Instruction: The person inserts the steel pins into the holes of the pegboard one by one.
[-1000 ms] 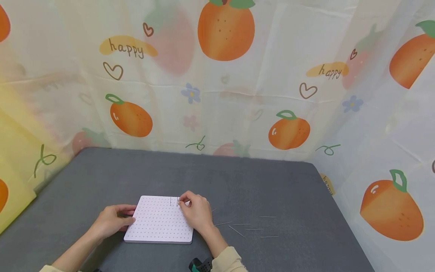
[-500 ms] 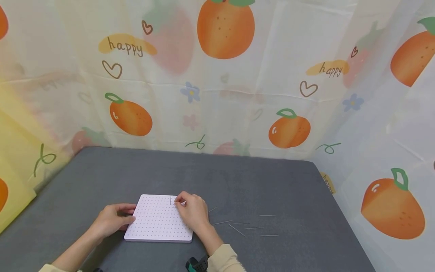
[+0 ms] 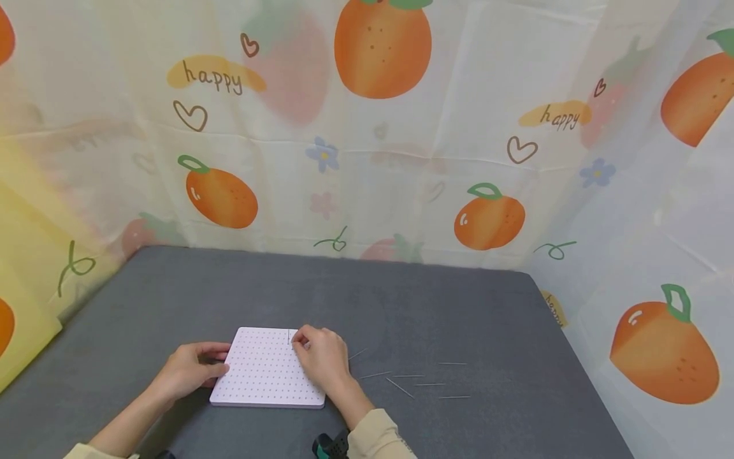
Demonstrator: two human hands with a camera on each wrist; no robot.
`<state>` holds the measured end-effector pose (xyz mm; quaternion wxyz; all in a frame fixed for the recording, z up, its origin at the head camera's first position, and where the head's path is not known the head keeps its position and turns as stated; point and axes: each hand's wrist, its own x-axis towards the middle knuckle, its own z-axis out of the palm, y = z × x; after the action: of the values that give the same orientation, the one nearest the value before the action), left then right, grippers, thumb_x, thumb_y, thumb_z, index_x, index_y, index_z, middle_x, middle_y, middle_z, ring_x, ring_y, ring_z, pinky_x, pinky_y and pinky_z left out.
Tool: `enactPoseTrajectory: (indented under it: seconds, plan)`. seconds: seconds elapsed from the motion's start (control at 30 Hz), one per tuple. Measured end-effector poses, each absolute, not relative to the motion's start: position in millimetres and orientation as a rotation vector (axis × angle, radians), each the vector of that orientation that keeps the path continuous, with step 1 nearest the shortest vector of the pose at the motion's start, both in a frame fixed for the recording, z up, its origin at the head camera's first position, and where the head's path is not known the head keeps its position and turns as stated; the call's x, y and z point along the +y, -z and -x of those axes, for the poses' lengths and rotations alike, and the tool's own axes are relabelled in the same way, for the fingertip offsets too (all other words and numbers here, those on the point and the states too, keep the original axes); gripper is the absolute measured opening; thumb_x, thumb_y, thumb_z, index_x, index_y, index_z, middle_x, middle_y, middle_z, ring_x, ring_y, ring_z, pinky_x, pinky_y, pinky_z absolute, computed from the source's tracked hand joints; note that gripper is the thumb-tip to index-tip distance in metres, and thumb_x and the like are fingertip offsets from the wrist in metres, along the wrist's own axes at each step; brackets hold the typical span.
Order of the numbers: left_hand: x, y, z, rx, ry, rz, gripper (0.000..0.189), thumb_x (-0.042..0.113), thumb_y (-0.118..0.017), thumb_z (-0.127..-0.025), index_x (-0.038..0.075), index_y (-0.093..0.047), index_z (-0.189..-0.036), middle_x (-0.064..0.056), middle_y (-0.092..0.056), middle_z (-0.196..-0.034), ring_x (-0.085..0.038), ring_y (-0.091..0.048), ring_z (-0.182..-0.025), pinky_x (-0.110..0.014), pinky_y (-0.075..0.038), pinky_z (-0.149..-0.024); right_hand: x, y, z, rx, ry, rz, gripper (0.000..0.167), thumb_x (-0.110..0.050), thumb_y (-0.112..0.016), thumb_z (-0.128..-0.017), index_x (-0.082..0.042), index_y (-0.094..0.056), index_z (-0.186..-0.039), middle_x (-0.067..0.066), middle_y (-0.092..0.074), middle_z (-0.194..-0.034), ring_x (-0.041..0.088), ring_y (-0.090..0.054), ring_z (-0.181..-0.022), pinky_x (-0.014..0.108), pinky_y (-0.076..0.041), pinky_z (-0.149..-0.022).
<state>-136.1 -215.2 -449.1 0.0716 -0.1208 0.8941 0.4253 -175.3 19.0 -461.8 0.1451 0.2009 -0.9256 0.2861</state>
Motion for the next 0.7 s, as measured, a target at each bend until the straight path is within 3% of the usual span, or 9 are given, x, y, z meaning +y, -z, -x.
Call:
enactPoseTrajectory:
  seconds: [0.27, 0.5, 0.7]
  plan:
    - [-215.0, 447.0, 135.2, 2.681, -1.280, 0.362, 0.042, 0.004, -0.069, -0.076, -0.004, -0.059, -0.116, -0.016, -0.064, -0.100, -0.017, -0.061, -0.074, -0.032, -0.056, -0.060, 13.3, 463.2, 174.3, -2.652, -0.757, -0.531, 0.004, -0.022, -0.066, -0.080, -0.022, -0.069, -0.077, -0.012, -0.065, -0.068, 0.001, -0.050, -0.057, 0.016, -0.037, -0.050]
    - [-215.6, 447.5, 136.5, 2.678, -1.288, 0.350, 0.042, 0.004, -0.069, -0.076, -0.004, -0.059, -0.116, -0.016, -0.063, -0.101, -0.016, -0.061, -0.073, -0.032, -0.056, -0.060, 16.4, 461.5, 171.3, -2.660, -0.761, -0.513, 0.006, -0.023, -0.066, -0.081, -0.023, -0.072, -0.081, -0.012, -0.068, -0.075, 0.004, -0.058, -0.065, 0.020, -0.044, -0.054]
    - [-214.3, 447.5, 135.9, 2.674, -1.303, 0.354, 0.041, 0.003, -0.069, -0.076, -0.004, -0.059, -0.115, -0.015, -0.064, -0.100, -0.016, -0.061, -0.072, -0.031, -0.056, -0.060, 24.8, 453.6, 166.5, -2.727, -0.823, -0.486, 0.006, -0.023, -0.065, -0.082, -0.022, -0.071, -0.084, -0.010, -0.068, -0.079, 0.004, -0.056, -0.065, 0.021, -0.043, -0.055]
